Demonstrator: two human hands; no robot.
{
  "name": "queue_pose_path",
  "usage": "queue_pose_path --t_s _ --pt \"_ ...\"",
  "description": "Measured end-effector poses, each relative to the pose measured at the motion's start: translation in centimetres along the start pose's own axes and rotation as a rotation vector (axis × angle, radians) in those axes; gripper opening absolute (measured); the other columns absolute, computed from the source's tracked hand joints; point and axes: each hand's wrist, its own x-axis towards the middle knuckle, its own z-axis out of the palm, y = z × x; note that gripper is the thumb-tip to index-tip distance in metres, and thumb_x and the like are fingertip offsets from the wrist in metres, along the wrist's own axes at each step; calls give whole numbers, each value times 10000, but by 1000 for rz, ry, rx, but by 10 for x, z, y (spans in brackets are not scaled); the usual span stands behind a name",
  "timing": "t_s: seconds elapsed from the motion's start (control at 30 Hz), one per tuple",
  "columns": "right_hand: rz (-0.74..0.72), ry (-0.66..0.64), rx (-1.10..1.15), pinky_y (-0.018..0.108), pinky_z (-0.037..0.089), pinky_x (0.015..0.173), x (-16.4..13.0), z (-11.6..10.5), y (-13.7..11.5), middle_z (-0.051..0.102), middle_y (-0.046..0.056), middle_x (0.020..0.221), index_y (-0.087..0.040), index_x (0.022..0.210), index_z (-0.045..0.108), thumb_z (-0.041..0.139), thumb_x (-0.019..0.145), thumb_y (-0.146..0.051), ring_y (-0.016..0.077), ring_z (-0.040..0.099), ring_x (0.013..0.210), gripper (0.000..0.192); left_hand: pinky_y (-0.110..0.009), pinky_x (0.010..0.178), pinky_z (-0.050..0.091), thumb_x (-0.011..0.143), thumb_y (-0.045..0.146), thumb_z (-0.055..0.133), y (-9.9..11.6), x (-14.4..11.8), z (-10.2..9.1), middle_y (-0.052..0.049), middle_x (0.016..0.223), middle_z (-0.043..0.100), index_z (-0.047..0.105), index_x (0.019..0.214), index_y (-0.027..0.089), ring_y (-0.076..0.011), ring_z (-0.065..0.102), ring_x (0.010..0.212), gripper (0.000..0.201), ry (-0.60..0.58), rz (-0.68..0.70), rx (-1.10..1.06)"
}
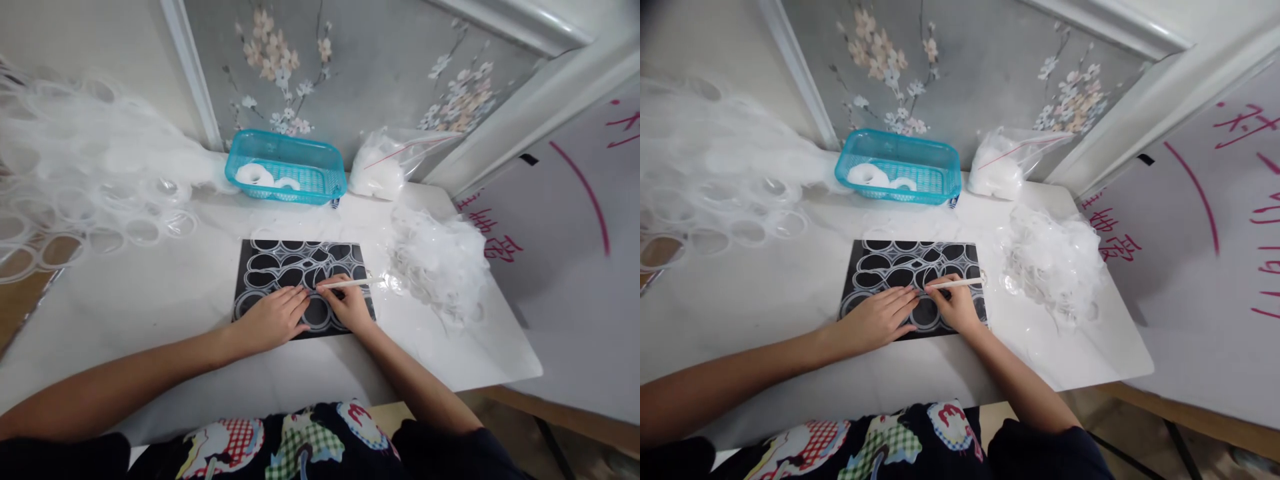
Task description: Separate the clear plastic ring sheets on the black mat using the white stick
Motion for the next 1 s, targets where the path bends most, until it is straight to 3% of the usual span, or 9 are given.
queue_pose_path --t_s 0.17,0.37,0.47,0.53,0.57,0.67,0.73,0.87,1.0 --pt "-50 2 -134 375 518 778 -8 5 1 736 48 839 -227 870 723 608 885 -282 224 627 845 128 -418 1009 445 963 393 460 -1 -2 0 -201 1227 633 622 1167 14 -299 583 1171 460 3 -1 8" --pt "-369 -58 -528 400 466 863 0 -6 6 728 69 1004 -232 987 698 508 907 -172 245 603 1032 215 -421 1072 373 959 423 453 1 -4 2 -208 1237 623 608 1195 1 -297 556 1206 508 -49 -3 4" --pt "-297 443 -528 381 490 778 24 -41 11 699 87 855 -194 892 702 488 909 -216 229 628 835 216 -399 1086 343 961 418 452 0 -2 -4 -203 1254 614 619 1188 9 -282 545 1220 497 -55 -5 -14" --pt "-170 717 -422 404 487 827 28 -59 13 689 94 897 -181 905 688 496 916 -246 235 626 880 202 -400 1073 349 964 415 447 -1 3 -10 -187 1201 652 652 1137 31 -267 580 1172 468 -41 -2 -37" --pt "-125 713 -350 414 483 850 25 -62 13 688 91 900 -182 891 683 510 911 -261 236 626 892 191 -403 1054 365 967 412 444 -2 6 -13 -165 1134 689 678 1084 57 -254 615 1108 441 -33 -4 -55" --pt "-42 372 -153 388 508 826 -1 -52 13 704 61 857 -207 833 682 547 890 -285 221 642 851 166 -404 963 427 967 386 457 -2 21 -19 -86 936 735 701 933 124 -214 660 892 360 -19 -2 -109" --pt "-5 275 -104 359 526 785 -16 -41 13 718 51 841 -213 839 688 543 895 -286 210 657 823 172 -399 919 447 955 374 485 0 30 -17 -82 956 724 685 946 128 -219 647 892 317 -13 22 -112" --pt "49 339 -40 336 535 755 -9 -50 11 716 62 864 -198 854 687 535 910 -310 200 668 824 198 -421 961 440 938 355 519 2 39 -5 -126 1170 668 644 1100 98 -275 600 1086 328 11 80 -101" --pt "76 362 100 323 539 727 21 -79 5 696 48 832 -192 778 706 615 860 -359 198 670 807 207 -400 931 486 964 304 465 -6 38 2 -113 1152 677 652 1103 121 -246 625 1050 296 23 30 -209"
